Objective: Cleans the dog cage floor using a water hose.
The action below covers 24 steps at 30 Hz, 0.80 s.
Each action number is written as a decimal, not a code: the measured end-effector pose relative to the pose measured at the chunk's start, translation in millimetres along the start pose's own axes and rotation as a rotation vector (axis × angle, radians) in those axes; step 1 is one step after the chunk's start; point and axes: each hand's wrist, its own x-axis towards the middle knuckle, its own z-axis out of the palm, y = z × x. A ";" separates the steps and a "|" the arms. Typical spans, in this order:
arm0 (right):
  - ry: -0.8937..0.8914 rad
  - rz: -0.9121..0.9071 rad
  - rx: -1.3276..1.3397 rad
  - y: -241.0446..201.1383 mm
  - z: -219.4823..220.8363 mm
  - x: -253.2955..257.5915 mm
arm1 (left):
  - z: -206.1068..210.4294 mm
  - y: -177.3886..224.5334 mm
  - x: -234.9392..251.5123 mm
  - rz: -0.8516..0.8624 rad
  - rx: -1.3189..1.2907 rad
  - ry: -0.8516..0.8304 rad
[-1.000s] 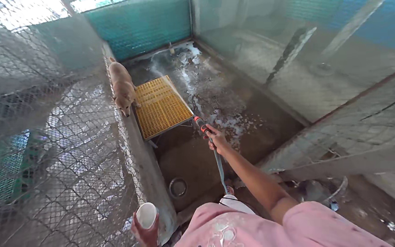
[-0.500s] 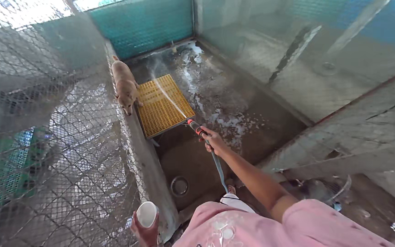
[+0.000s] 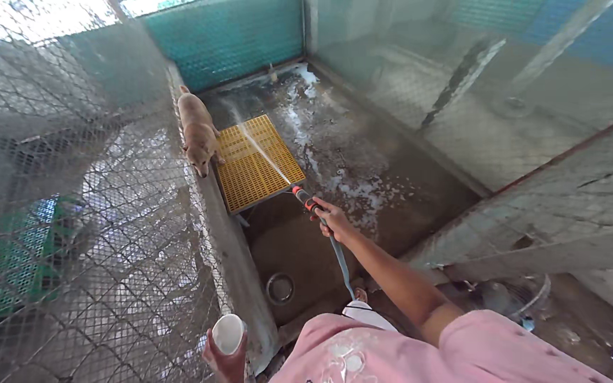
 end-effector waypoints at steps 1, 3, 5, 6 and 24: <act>-0.008 0.001 0.000 -0.7 0.5 -0.5 | -0.3 0.1 -0.6 -0.007 0.002 -0.001; -0.011 0.000 0.001 -2.2 1.5 -0.2 | -0.6 2.4 -0.9 -0.022 0.007 -0.006; -0.003 -0.010 0.009 -1.5 2.1 1.8 | -1.5 5.4 -0.1 -0.024 0.006 -0.009; 0.001 -0.016 0.010 -0.8 2.3 2.6 | -2.0 6.6 0.1 -0.022 -0.001 -0.010; -0.052 -0.008 0.014 12.1 13.9 2.3 | -6.2 -1.5 -2.8 -0.006 0.012 -0.004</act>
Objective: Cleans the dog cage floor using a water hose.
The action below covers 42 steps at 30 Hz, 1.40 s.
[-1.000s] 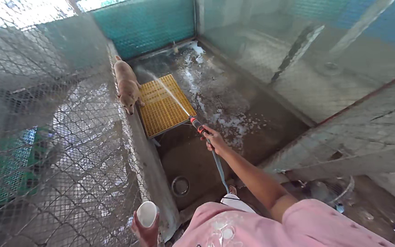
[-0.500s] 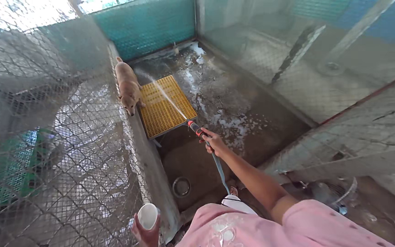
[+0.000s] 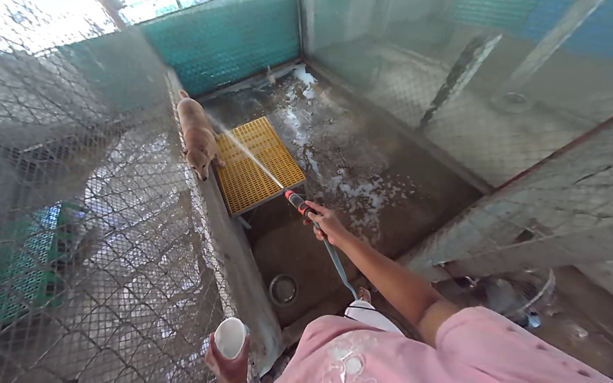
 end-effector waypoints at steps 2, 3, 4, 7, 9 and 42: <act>-0.001 -0.002 0.000 1.4 0.8 0.7 | -0.7 -2.1 -0.6 0.001 -0.001 0.002; -0.002 -0.003 0.001 2.1 1.1 1.2 | -1.1 -2.2 -0.5 -0.001 -0.001 0.000; 0.000 -0.003 0.001 2.5 1.8 1.3 | -1.7 -2.0 -0.5 -0.007 -0.003 -0.005; 0.003 -0.008 0.003 4.4 3.3 1.0 | -1.9 -2.2 -0.2 0.000 0.007 0.001; 0.008 -0.011 0.006 5.6 4.1 1.6 | -2.1 -2.0 0.6 0.002 0.012 -0.006; 0.083 -0.039 0.007 14.4 6.9 -2.8 | -0.6 -3.0 2.8 0.026 0.019 -0.006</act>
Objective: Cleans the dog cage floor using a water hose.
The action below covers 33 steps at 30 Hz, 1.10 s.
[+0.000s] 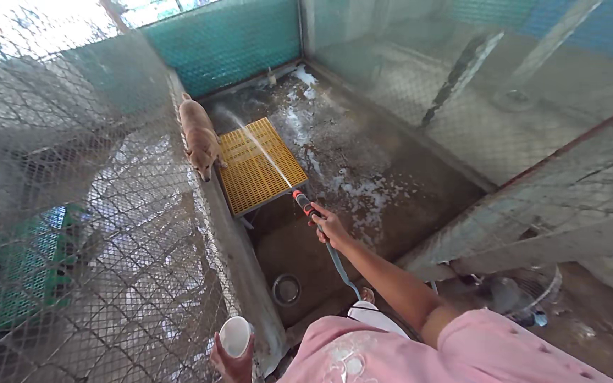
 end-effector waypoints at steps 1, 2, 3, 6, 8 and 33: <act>0.002 -0.006 -0.005 -0.1 -1.5 0.6 | -0.3 0.2 -0.1 -0.003 0.002 -0.003; 0.008 -0.012 -0.002 0.0 -2.7 1.4 | -0.6 0.6 0.0 -0.003 0.007 -0.004; 0.016 -0.015 0.002 -0.4 -3.8 1.9 | -0.9 1.6 0.0 -0.007 0.007 -0.007; 0.036 -0.023 0.021 -2.6 -6.2 1.6 | -1.2 4.9 -0.1 -0.018 0.008 -0.006; 0.050 -0.023 0.027 -3.3 -8.0 1.8 | -1.0 5.8 -0.1 -0.013 0.008 -0.009; 0.165 -0.046 0.057 -7.5 -34.4 -0.8 | 1.1 4.7 0.3 0.022 -0.001 -0.011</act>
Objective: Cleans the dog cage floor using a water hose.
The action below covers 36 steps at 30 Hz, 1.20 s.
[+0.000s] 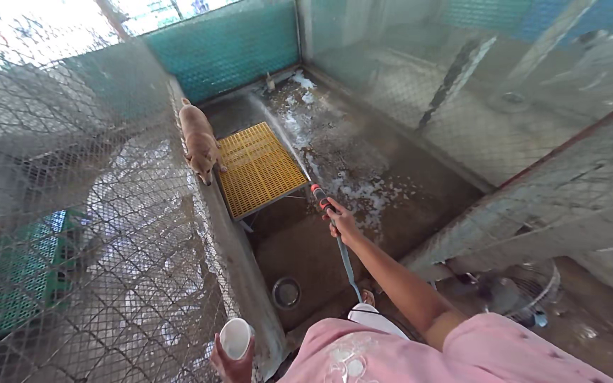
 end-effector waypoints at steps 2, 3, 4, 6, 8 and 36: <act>0.011 0.004 0.000 -0.1 -2.1 0.0 | -0.1 0.1 0.2 -0.003 -0.012 0.004; 0.016 0.006 -0.002 0.0 -3.3 -0.2 | 0.1 0.1 -0.1 -0.006 -0.014 0.005; 0.020 0.006 -0.001 -0.2 -4.8 -0.7 | 0.3 0.4 -0.3 -0.013 -0.018 0.005; 0.023 -0.001 0.001 0.7 -7.7 -0.3 | 0.1 0.8 -0.9 -0.023 -0.017 0.000; 0.026 -0.004 0.009 1.7 -10.4 0.7 | -0.8 1.1 -1.3 -0.018 -0.009 -0.008; 0.077 0.130 -0.173 18.2 -37.9 -5.7 | 0.8 3.2 -4.7 -0.005 -0.022 -0.008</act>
